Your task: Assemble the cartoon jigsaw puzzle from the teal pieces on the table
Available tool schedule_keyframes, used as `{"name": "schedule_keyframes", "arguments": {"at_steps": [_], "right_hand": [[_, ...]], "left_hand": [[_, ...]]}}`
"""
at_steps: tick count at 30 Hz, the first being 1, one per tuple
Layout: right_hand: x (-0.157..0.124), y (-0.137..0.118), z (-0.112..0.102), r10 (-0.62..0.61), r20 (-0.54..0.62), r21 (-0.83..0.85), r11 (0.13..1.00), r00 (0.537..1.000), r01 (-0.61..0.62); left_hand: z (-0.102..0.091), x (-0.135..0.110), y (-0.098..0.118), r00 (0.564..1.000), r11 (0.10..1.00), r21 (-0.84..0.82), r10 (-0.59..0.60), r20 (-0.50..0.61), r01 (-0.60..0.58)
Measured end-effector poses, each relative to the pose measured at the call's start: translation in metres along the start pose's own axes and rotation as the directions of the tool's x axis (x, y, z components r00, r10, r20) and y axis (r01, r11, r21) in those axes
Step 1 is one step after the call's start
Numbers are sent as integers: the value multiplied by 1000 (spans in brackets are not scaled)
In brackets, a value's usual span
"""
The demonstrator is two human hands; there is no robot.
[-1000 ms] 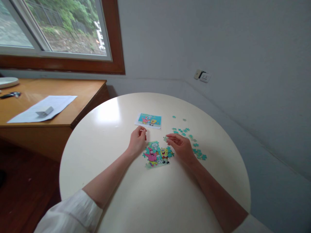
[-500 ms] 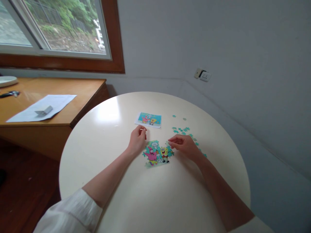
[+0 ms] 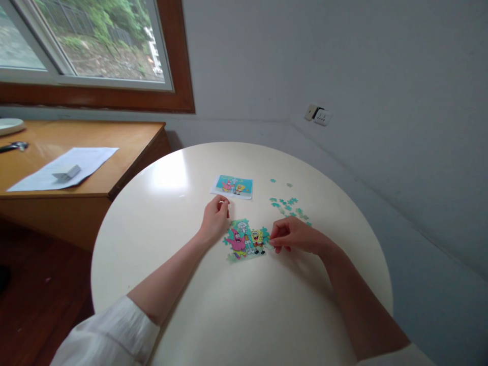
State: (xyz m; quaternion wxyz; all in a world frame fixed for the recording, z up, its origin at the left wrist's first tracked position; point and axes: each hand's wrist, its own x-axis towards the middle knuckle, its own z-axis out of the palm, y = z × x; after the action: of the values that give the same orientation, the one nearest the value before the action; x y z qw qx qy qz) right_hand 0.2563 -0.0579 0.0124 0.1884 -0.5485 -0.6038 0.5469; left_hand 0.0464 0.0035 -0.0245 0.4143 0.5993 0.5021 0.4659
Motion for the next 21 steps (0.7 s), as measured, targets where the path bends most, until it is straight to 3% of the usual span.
{"name": "schedule_keyframes", "arguments": {"at_steps": [21], "right_hand": [[0,-2,6,62,46,-41,997,997,-60]], "left_hand": [[0,-1,2,1000,1000,3,-1,1,1]]}}
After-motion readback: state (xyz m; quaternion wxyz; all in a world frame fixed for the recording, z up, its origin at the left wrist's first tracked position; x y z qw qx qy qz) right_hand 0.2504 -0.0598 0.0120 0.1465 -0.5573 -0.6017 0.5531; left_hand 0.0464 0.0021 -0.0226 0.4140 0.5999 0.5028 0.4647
